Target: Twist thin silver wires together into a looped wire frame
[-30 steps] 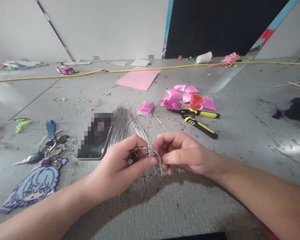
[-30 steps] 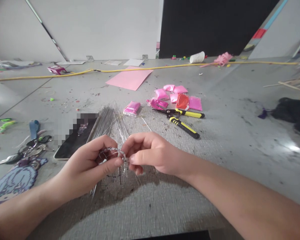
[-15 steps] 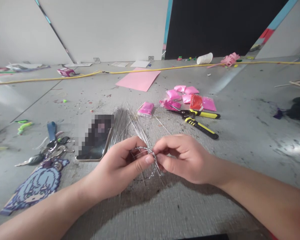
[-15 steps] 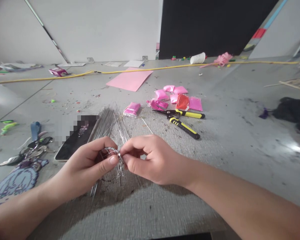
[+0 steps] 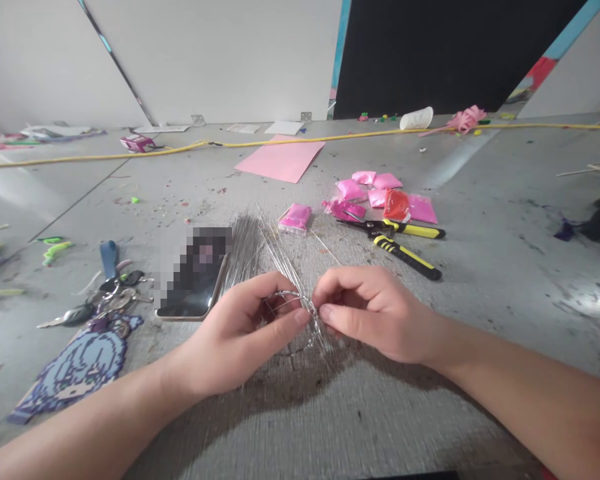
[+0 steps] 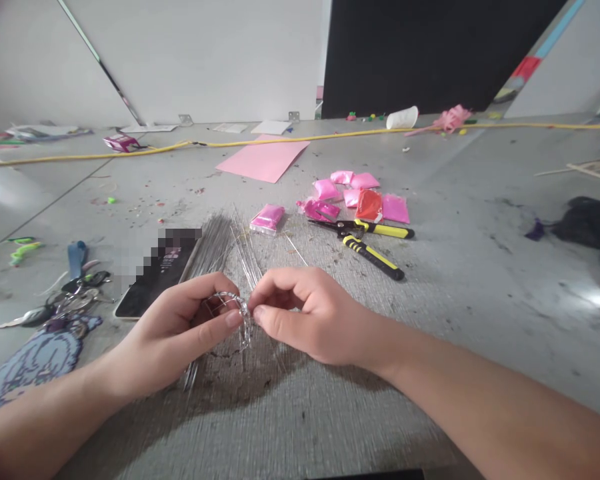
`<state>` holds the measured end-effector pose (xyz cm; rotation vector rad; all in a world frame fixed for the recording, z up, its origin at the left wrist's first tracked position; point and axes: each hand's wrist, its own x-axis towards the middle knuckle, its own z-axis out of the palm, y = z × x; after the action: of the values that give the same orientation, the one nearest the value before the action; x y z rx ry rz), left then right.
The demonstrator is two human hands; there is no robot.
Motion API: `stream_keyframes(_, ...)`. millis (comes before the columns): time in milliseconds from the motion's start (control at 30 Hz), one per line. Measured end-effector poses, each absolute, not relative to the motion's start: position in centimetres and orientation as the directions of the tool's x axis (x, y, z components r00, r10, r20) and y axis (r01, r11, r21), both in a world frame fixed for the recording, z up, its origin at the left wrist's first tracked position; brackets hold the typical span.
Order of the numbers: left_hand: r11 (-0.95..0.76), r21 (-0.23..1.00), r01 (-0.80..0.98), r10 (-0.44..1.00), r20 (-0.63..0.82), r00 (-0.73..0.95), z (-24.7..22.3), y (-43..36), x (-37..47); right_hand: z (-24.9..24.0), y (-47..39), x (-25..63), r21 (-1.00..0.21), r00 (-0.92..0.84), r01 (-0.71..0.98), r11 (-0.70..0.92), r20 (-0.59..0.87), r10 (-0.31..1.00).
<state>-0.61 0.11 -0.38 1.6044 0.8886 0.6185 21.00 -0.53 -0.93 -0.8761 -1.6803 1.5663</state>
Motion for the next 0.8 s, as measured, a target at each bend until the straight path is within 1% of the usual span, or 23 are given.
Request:
stream_keyframes(67, -0.116, 0.957, 0.264, 0.828, -0.054, 0.559, -0.31, 0.07, -0.64, -0.82, -0.53, 21.03, -0.995, -0.551, 0.058, 0.085, 0.040, 0.834)
stream_keyframes(133, -0.193, 0.927, 0.321, 0.834, -0.017, 0.551, -0.35, 0.06, -0.70, -0.67, -0.50, 20.95, -0.979, -0.550, 0.118, 0.164, 0.073, 0.832)
stream_keyframes(233, -0.306, 0.871, 0.383, 0.821, 0.038, 0.569, -0.58, 0.07, -0.78, -0.48, -0.49, 20.68, -0.918, -0.542, 0.241, 0.315, 0.142, 0.829)
stream_keyframes(333, -0.362, 0.842, 0.401, 0.802, 0.061, 0.595, -0.78, 0.11, -0.75, -0.39, -0.55, 20.42, -0.855, -0.535, 0.334, 0.397, 0.175, 0.826)
stream_keyframes(633, -0.363, 0.831, 0.422, 0.813, 0.061, 0.579, -0.81, 0.08, -0.47, -0.23, -0.71, 20.22, -0.812, -0.531, 0.431, 0.394, 0.124, 0.838)
stream_keyframes(800, -0.284, 0.870, 0.404, 0.819, 0.001, 0.574, -0.96, 0.07, -0.32, -0.07, -0.94, 20.14, -0.796, -0.523, 0.469, 0.383, 0.099, 0.847)
